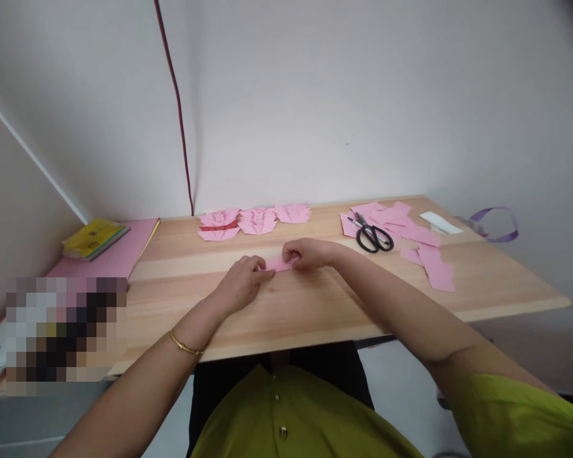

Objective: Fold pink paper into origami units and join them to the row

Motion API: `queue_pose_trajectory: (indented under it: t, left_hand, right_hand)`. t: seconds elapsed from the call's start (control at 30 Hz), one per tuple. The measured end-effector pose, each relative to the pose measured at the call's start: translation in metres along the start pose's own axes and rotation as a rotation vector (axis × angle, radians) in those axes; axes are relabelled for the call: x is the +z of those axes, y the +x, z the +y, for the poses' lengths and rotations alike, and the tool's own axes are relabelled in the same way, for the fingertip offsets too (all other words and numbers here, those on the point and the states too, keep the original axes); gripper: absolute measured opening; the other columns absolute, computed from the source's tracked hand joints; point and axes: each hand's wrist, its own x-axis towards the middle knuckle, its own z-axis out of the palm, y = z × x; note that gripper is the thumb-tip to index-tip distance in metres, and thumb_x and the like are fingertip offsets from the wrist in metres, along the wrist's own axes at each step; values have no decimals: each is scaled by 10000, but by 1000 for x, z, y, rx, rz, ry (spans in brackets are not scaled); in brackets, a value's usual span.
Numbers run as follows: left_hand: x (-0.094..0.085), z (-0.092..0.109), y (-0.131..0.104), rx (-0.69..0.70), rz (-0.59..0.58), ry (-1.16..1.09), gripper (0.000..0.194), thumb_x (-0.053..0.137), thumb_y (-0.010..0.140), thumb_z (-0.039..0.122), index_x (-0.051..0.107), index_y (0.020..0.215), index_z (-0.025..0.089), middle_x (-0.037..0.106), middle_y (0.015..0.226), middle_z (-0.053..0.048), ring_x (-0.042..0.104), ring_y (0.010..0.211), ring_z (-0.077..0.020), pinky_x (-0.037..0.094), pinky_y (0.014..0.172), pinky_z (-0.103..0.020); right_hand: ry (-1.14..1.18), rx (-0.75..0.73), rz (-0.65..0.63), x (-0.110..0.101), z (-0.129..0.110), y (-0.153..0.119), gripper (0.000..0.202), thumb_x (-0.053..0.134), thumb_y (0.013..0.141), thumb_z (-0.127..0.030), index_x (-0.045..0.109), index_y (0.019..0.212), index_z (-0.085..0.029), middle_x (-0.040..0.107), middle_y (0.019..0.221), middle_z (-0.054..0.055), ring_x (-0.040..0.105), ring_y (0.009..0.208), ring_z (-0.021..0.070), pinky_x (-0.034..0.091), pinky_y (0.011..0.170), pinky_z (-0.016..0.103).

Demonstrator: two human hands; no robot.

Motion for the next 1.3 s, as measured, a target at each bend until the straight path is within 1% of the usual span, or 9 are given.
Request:
queue_pose_trajectory:
  t: [0.27, 0.4, 0.47, 0.67, 0.8, 0.97, 1.07, 1.23, 1.3]
  left_hand:
    - [3, -4, -2, 35, 78, -53, 354, 380, 912, 170, 660, 1119, 233, 554, 1035, -88, 470, 910, -185, 413, 823, -345]
    - [9, -9, -2, 60, 133, -60, 345, 406, 898, 162, 672, 1101, 248, 562, 1007, -89, 481, 886, -196, 423, 792, -356]
    - [12, -10, -3, 62, 153, -69, 344, 419, 891, 157, 669, 1105, 255, 562, 1006, -89, 486, 883, -196, 425, 786, -359]
    - [13, -9, -4, 72, 205, -108, 346, 434, 873, 131, 678, 1084, 258, 575, 980, -95, 508, 872, -192, 436, 769, -362]
    - [11, -6, -5, 63, 227, -132, 298, 460, 865, 138, 683, 1047, 217, 579, 993, -104, 520, 905, -198, 449, 789, -364]
    - [11, -8, -5, -57, 290, -200, 101, 573, 808, 190, 673, 811, 181, 564, 1105, -102, 506, 1038, -227, 437, 883, -390]
    - [12, -12, 0, -115, 252, -255, 36, 646, 750, 208, 627, 743, 179, 592, 1091, -82, 516, 1029, -227, 424, 891, -390]
    - [13, -7, 17, -331, 212, -328, 431, 738, 610, 213, 592, 1015, 195, 625, 950, -50, 553, 881, -214, 433, 771, -345]
    - [11, -3, 25, -434, 197, -433, 503, 702, 613, 174, 557, 1095, 197, 619, 847, -16, 561, 759, -175, 423, 683, -296]
  right_hand:
    - [157, 28, 63, 1, 14, -1, 303, 477, 629, -60, 604, 866, -199, 577, 792, -19, 490, 686, 103, 362, 600, 191]
    - [392, 4, 159, 6, 17, -2, 175, 522, 734, -181, 584, 898, -183, 575, 763, -17, 502, 665, 101, 387, 619, 206]
    - [444, -8, 220, 9, 18, -2, 205, 565, 752, -267, 590, 934, -178, 590, 787, -3, 531, 708, 117, 414, 663, 230]
    - [112, -16, 313, 19, 17, 6, 431, 744, 611, -337, 654, 1006, -191, 607, 1062, 71, 557, 957, 211, 429, 816, 312]
    - [45, 12, 274, 21, 9, 8, 422, 734, 603, -281, 645, 1005, -187, 637, 952, 54, 581, 844, 192, 436, 720, 286]
    - [-19, 42, 218, 20, 0, 8, 311, 715, 605, -297, 658, 890, -186, 633, 862, 49, 550, 735, 176, 391, 612, 260]
    - [-44, 19, 220, 19, -6, 6, 216, 693, 601, -265, 657, 798, -185, 626, 854, 52, 536, 753, 179, 376, 618, 257]
    - [59, 3, 237, 23, -9, 3, 133, 630, 626, -212, 604, 754, -187, 597, 730, -5, 491, 672, 131, 334, 602, 231]
    - [138, -10, 249, 26, -7, 2, 153, 626, 641, -223, 602, 787, -184, 578, 703, -20, 464, 634, 113, 319, 585, 223]
